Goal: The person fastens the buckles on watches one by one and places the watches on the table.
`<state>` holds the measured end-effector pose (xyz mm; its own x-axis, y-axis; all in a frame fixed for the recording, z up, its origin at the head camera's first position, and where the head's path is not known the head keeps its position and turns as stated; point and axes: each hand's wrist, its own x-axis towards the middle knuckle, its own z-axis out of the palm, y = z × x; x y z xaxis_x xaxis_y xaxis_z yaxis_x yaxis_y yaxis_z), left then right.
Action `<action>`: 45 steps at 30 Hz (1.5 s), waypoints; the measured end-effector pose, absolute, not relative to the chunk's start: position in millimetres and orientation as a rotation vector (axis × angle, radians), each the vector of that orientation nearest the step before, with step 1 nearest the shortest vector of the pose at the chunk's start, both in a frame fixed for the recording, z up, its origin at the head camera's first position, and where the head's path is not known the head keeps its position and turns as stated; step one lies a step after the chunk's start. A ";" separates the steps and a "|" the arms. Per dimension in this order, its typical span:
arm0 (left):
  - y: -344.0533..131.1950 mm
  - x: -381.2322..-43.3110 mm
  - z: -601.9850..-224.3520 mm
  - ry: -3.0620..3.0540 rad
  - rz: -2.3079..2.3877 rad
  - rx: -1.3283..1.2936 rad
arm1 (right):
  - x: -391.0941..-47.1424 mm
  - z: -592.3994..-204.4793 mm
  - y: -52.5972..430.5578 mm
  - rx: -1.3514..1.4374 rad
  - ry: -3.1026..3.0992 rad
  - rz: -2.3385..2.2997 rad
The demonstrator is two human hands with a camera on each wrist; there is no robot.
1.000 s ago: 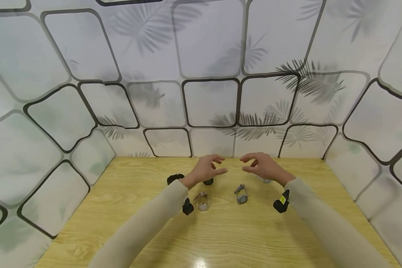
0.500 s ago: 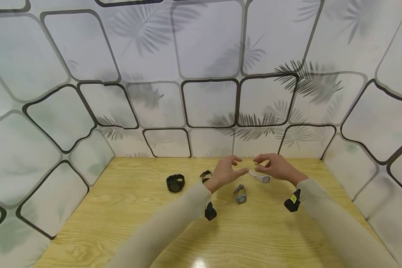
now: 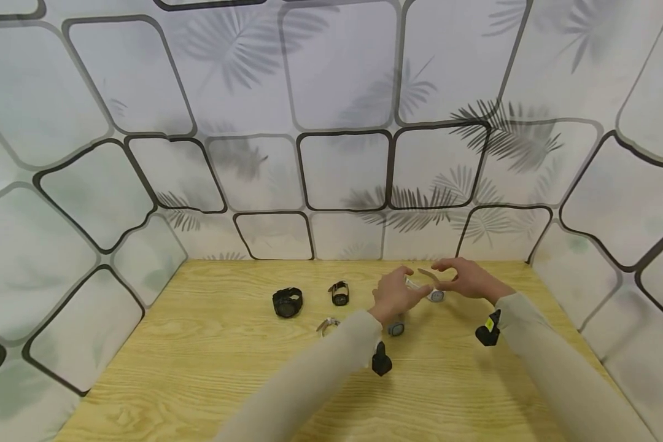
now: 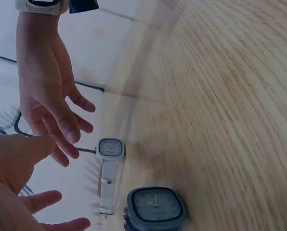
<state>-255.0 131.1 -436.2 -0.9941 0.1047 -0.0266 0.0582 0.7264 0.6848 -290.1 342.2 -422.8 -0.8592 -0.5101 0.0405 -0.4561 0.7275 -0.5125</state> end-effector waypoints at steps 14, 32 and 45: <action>144.0 -251.9 -445.1 2.899 0.922 -0.024 | -301.7 -444.4 362.5 -0.728 2.689 -0.795; 153.7 -268.4 -460.5 2.958 0.724 0.098 | -302.1 -464.8 362.0 -0.667 2.638 -0.875; 154.4 -282.2 -475.1 3.008 0.722 0.120 | -295.5 -470.4 364.6 -0.571 2.735 -0.853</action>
